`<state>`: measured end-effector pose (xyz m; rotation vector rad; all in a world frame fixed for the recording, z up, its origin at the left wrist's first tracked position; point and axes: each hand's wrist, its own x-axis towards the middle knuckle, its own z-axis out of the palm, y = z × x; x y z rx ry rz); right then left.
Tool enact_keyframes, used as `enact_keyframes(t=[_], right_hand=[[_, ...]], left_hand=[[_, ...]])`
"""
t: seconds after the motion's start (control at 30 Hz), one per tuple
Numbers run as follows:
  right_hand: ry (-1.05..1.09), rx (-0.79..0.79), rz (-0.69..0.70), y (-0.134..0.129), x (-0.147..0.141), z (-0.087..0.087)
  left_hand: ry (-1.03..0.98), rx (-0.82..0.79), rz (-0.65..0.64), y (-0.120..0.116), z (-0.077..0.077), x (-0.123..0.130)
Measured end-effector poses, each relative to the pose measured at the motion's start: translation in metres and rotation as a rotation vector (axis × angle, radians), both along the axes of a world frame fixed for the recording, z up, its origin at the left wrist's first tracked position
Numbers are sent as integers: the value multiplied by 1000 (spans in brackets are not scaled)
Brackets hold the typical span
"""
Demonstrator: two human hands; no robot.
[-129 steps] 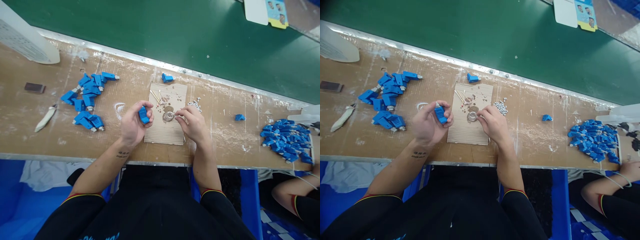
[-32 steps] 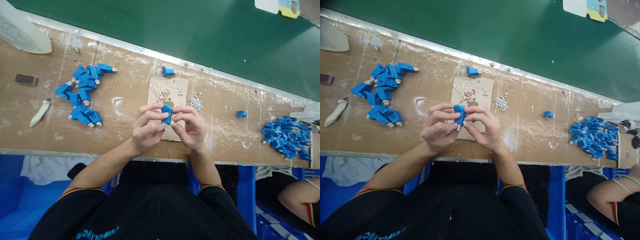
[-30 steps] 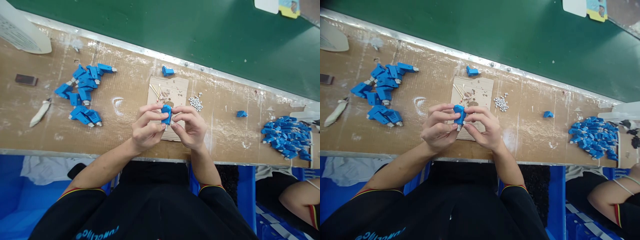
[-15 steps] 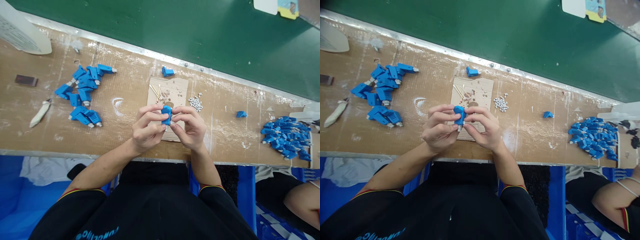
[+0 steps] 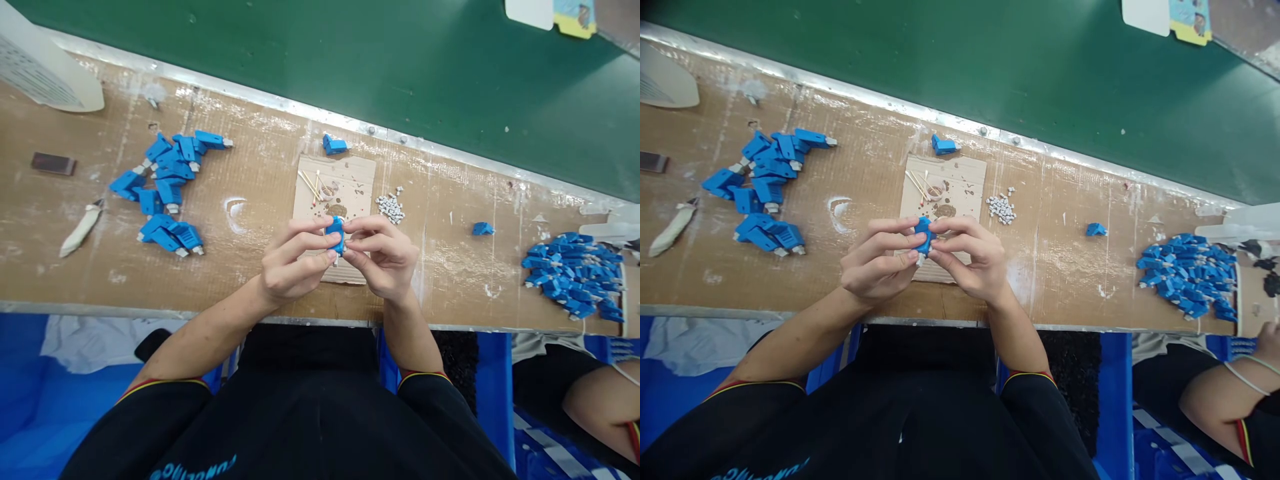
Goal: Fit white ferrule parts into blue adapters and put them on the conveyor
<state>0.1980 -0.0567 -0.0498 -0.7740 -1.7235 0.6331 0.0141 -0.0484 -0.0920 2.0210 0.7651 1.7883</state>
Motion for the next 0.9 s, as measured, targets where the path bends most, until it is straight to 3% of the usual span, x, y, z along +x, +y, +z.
enact_keyframes(t=[0.07, 0.27, 0.4, 0.57, 0.67, 0.9], right_hand=[[44, -8, 22, 1, 0, 1], [76, -136, 84, 3, 7, -1], [55, -240, 173, 4, 13, 0], [31, -255, 210, 1, 11, 5], [-16, -228, 208, -1, 6, 6], [-73, -111, 196, 0, 3, 5]], left_hand=[[-55, -42, -66, 1, 6, 1], [-246, -491, -425, 1, 20, -4], [-273, -720, -633, -1, 30, -7], [-409, -962, -846, -2, 40, -4], [-460, -1013, -873, 0, 41, -3], [-371, -1032, -819, 1, 38, -4]])
